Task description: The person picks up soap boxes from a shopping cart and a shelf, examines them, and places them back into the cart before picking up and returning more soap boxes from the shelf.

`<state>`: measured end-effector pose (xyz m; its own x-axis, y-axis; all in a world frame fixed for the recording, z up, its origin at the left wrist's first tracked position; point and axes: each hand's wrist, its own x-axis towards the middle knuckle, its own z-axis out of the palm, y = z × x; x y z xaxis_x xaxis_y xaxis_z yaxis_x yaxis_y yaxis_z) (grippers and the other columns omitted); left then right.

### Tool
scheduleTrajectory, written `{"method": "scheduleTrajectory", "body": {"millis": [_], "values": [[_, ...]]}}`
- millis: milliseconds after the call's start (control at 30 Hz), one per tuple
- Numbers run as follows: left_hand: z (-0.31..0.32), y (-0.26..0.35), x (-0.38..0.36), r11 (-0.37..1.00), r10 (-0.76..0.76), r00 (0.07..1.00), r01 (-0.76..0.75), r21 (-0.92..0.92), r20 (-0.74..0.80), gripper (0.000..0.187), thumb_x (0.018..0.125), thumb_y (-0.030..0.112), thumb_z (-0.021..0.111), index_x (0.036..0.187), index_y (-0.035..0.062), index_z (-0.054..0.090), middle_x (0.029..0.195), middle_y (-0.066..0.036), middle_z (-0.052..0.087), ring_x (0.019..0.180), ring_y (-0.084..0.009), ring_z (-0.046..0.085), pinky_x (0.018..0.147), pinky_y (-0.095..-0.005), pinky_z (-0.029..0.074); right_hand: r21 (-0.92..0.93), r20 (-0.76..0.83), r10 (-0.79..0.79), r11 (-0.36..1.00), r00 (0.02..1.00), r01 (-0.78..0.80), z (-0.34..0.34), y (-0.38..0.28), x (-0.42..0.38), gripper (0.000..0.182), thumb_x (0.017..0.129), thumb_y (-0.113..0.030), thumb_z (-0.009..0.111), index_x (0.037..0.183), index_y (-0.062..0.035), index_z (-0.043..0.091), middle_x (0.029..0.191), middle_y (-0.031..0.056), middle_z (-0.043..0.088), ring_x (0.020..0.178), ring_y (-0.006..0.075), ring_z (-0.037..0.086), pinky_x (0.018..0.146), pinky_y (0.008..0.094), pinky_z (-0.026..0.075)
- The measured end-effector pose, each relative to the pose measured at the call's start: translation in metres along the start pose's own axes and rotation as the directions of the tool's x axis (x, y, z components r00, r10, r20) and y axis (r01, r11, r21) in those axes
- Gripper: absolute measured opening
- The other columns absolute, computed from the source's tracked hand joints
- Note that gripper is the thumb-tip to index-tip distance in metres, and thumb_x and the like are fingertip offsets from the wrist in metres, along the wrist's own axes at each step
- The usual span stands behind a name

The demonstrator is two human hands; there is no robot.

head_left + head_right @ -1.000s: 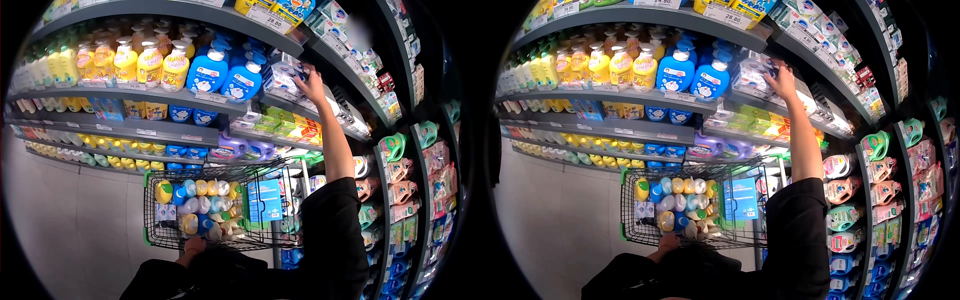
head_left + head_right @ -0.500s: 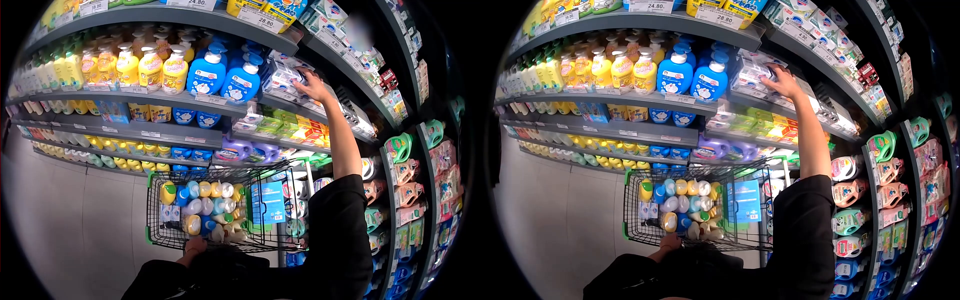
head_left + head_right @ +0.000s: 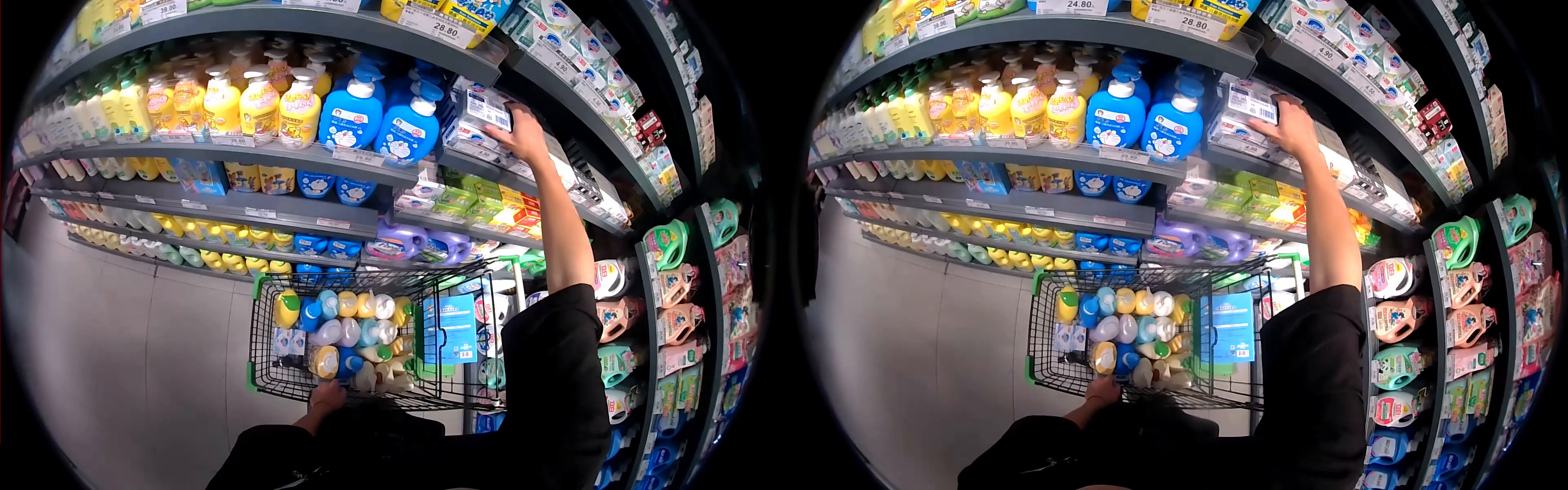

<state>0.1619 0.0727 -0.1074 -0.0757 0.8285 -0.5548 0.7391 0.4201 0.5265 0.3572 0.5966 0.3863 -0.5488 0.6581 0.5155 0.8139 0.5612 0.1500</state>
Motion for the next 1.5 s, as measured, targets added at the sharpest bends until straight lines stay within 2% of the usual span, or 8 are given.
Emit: {"method": "scheduleTrajectory", "body": {"millis": [200, 500, 600, 733, 967, 1067, 1233, 1500], "values": [[-0.01, 0.009, -0.003, 0.999, -0.042, 0.997, 0.041, 0.022, 0.061, 0.03, 0.084, 0.034, 0.052, 0.093, 0.006, 0.062, 0.089, -0.019, 0.068, 0.084, -0.0377, 0.066, 0.075, -0.0489, 0.054, 0.075, -0.274, -0.232, 0.962, 0.933, 0.261, -0.061, -0.024, -0.067, 0.064, 0.066, -0.037, 0.08, 0.113, -0.0013, 0.054, 0.103, 0.017, 0.058, 0.095, 0.0355, 0.056, 0.086, 0.0415, 0.043], [0.0, 0.003, 0.005, 0.999, -0.05, 0.997, 0.05, 0.0, 0.056, 0.029, 0.085, 0.034, 0.051, 0.095, 0.0092, 0.063, 0.09, -0.019, 0.067, 0.086, -0.0396, 0.065, 0.077, -0.0502, 0.052, 0.774, 0.007, 0.361, 0.589, 0.933, -0.234, -0.054, -0.141, -0.374, 0.024, 0.083, -0.01, 0.059, 0.105, -0.0022, 0.054, 0.102, 0.0123, 0.057, 0.089, 0.0217, 0.057, 0.079, 0.0313, 0.047], [0.006, -0.006, 0.012, 0.996, -0.049, 0.999, 0.05, -0.078, 0.014, 0.031, 0.086, 0.035, 0.051, 0.102, 0.0119, 0.065, 0.091, -0.019, 0.067, 0.087, -0.0381, 0.065, 0.077, -0.048, 0.051, 0.766, 0.305, 0.572, 0.328, 0.761, -0.553, -0.056, -0.206, -0.455, 0.034, 0.082, -0.017, 0.061, 0.112, -0.0018, 0.054, 0.104, 0.0118, 0.058, 0.089, 0.0206, 0.059, 0.079, 0.0287, 0.047], [-0.016, 0.054, -0.002, 0.951, 0.147, 0.981, -0.176, -0.256, -0.129, 0.024, 0.088, 0.025, 0.057, 0.103, 0.0075, 0.064, 0.087, -0.018, 0.068, 0.082, -0.0327, 0.067, 0.073, -0.0387, 0.053, 0.685, 0.578, 0.402, 0.234, 0.71, -0.69, -0.056, -0.232, -0.517, 0.075, 0.048, -0.009, 0.081, 0.117, -0.0016, 0.05, 0.107, 0.0157, 0.056, 0.1, 0.034, 0.057, 0.088, 0.037, 0.045], [-0.053, 0.182, -0.091, 0.571, 0.523, 0.852, -0.35, -0.743, 0.0, 0.033, 0.099, 0.014, 0.045, 0.129, 0.0014, 0.05, 0.114, -0.007, 0.06, 0.101, -0.0133, 0.058, 0.088, -0.0277, 0.046, 0.73, 0.683, 0.226, -0.175, 0.695, -0.66, -0.041, -0.258, -0.542, 0.064, 0.07, -0.031, 0.073, 0.12, 0.0011, 0.047, 0.103, 0.0117, 0.057, 0.097, 0.021, 0.056, 0.088, 0.0317, 0.044], [-0.043, 0.196, -0.122, 0.481, 0.361, 0.933, -0.176, -0.859, 0.011, 0.048, 0.1, 0.024, 0.042, 0.143, 0.0044, 0.033, 0.131, -0.012, 0.049, 0.12, -0.0221, 0.048, 0.102, -0.0351, 0.037, 0.706, 0.708, 0.363, -0.369, 0.606, -0.605, -0.034, -0.269, -0.554, 0.042, 0.093, -0.031, 0.051, 0.12, 0.0013, 0.047, 0.102, 0.0085, 0.058, 0.093, 0.0147, 0.054, 0.084, 0.03, 0.044], [-0.024, 0.205, -0.152, 0.577, 0.488, 0.873, -0.336, -0.745, -0.016, 0.069, 0.093, 0.017, 0.047, 0.15, 0.002, 0.011, 0.149, -0.017, 0.026, 0.139, -0.0285, 0.026, 0.114, -0.0383, 0.018, 0.576, 0.816, 0.326, -0.528, 0.478, -0.624, -0.033, -0.277, -0.565, 0.041, 0.093, -0.028, 0.055, 0.119, 0.0022, 0.043, 0.108, 0.0121, 0.055, 0.098, 0.0166, 0.053, 0.086, 0.0314, 0.043], [-0.006, 0.184, -0.156, 0.713, 0.357, 0.93, -0.329, -0.619, -0.084, 0.069, 0.087, 0.007, 0.052, 0.147, 0.0002, 0.018, 0.144, -0.019, 0.033, 0.134, -0.0288, 0.034, 0.11, -0.0371, 0.026, 0.457, 0.885, 0.254, -0.632, 0.39, -0.625, -0.044, -0.287, -0.547, 0.045, 0.09, -0.023, 0.065, 0.118, 0.0027, 0.04, 0.106, 0.0141, 0.056, 0.092, 0.0155, 0.055, 0.077, 0.03, 0.047]]}}
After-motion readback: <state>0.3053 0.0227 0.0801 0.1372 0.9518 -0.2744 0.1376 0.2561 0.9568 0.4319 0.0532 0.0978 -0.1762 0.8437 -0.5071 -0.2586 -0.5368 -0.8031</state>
